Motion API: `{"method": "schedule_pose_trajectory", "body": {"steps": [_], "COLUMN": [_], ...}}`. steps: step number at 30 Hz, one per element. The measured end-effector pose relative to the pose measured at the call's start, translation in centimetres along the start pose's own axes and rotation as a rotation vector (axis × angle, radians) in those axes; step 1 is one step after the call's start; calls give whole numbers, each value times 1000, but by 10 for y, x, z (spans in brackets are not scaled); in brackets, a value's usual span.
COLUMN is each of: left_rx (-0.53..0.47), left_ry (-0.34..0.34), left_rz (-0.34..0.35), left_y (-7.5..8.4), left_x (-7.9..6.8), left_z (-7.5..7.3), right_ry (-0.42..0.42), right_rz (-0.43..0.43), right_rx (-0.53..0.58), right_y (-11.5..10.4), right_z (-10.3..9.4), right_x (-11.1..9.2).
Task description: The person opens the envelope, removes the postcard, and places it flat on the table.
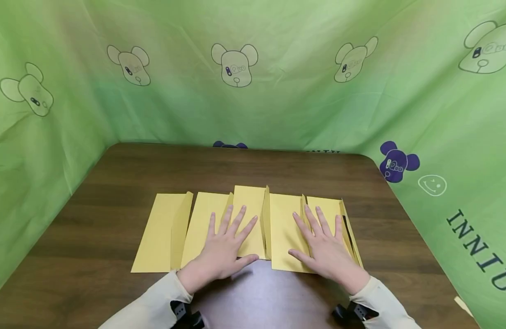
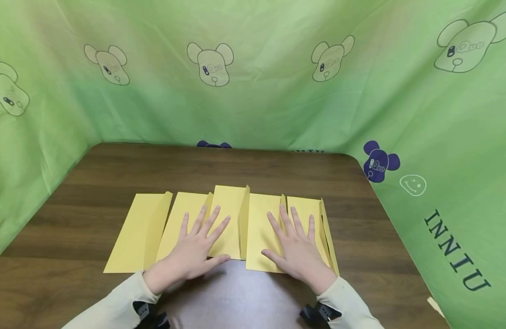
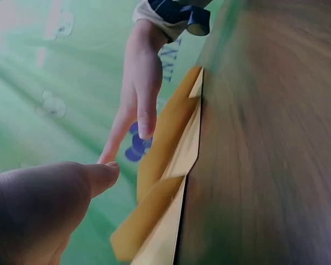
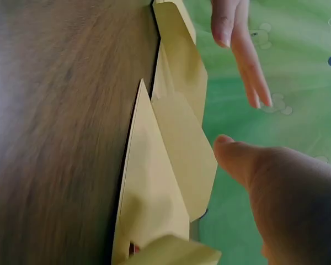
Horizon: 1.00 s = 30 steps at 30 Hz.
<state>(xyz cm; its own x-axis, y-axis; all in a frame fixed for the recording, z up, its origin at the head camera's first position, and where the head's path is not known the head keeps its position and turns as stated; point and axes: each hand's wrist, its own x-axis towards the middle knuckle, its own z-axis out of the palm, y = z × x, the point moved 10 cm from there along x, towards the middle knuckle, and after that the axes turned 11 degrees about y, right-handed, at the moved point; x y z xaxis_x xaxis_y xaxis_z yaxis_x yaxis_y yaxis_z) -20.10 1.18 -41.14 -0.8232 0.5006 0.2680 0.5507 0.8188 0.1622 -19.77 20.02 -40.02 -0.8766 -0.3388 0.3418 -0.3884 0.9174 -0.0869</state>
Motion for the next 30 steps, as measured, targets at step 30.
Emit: {"method": "schedule_pose_trajectory", "body": {"steps": [30], "left_rx": [176], "left_ry": [-50], "left_rz": [289], "left_y": [150], "left_x": [79], "left_z": [65], "right_ry": [140], "right_rz": [-52], "right_rx": [-43], "right_y": [85], "right_z": [-23], "right_x": [-41]}}
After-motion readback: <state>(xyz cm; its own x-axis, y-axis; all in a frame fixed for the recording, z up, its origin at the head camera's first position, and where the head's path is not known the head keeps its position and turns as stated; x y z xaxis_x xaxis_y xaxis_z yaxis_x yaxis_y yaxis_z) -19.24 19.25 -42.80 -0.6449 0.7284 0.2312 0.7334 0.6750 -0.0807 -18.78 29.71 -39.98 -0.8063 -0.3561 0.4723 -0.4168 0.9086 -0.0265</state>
